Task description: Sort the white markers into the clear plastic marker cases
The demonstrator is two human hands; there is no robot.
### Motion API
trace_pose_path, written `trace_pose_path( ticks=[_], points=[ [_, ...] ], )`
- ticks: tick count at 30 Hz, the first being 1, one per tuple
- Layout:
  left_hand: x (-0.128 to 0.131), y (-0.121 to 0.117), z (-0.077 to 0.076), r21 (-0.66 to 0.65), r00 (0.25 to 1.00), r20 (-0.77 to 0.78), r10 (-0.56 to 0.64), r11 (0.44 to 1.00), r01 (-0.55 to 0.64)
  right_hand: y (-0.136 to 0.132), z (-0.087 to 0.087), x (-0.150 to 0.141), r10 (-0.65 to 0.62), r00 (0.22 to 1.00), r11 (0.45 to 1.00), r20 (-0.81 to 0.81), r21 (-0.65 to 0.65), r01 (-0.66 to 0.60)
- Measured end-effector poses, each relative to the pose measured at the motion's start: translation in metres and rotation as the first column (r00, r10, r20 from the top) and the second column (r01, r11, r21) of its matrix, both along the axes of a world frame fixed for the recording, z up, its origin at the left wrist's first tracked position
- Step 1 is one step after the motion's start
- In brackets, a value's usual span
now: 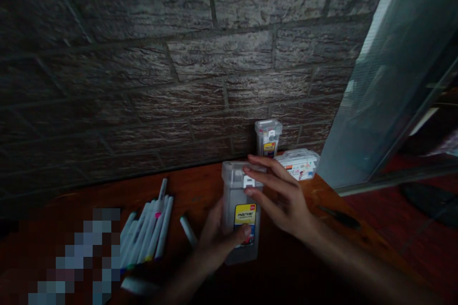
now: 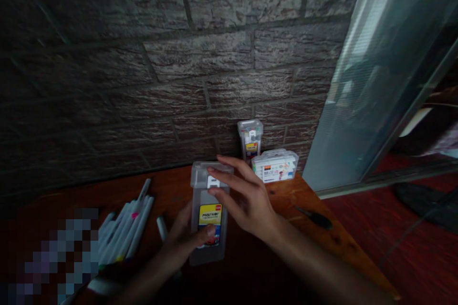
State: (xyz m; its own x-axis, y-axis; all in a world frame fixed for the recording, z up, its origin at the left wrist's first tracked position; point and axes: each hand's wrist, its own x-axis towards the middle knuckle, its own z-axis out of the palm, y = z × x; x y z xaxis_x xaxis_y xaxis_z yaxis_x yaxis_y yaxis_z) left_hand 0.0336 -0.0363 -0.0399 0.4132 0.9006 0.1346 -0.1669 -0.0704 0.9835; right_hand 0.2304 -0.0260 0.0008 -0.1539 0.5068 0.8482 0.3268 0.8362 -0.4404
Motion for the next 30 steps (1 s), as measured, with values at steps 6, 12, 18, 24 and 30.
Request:
trace_pose_path(
  ticks=[6, 12, 18, 24, 30],
  points=[
    [-0.002, 0.0018, -0.0028, 0.004, 1.0, -0.022, 0.013, 1.0, -0.013, -0.0023, -0.0022, -0.0071, 0.071, 0.983, 0.986, -0.17, -0.134, -0.094],
    [-0.0013, 0.0012, -0.0005, -0.008, 0.998, -0.053, 0.022, 1.0, -0.023, -0.0023, -0.0035, -0.009, 0.089, 0.973, 0.969, -0.215, -0.208, -0.135],
    [-0.0011, 0.0022, -0.0012, -0.03, 0.998, -0.045, 0.032, 0.999, -0.033, -0.0046, -0.0051, -0.0079, 0.049, 0.99, 0.978, -0.131, -0.196, -0.074],
    [-0.0017, 0.0026, 0.0001, -0.058, 0.999, -0.039, 0.011, 0.998, -0.014, -0.0051, -0.0028, -0.0067, 0.032, 0.996, 0.986, -0.087, -0.161, -0.045],
    [-0.0024, 0.0022, -0.0021, -0.099, 0.999, 0.016, 0.032, 0.995, -0.03, -0.0104, 0.0012, -0.0064, 0.017, 1.0, 0.997, 0.022, -0.071, -0.015]
  ],
)
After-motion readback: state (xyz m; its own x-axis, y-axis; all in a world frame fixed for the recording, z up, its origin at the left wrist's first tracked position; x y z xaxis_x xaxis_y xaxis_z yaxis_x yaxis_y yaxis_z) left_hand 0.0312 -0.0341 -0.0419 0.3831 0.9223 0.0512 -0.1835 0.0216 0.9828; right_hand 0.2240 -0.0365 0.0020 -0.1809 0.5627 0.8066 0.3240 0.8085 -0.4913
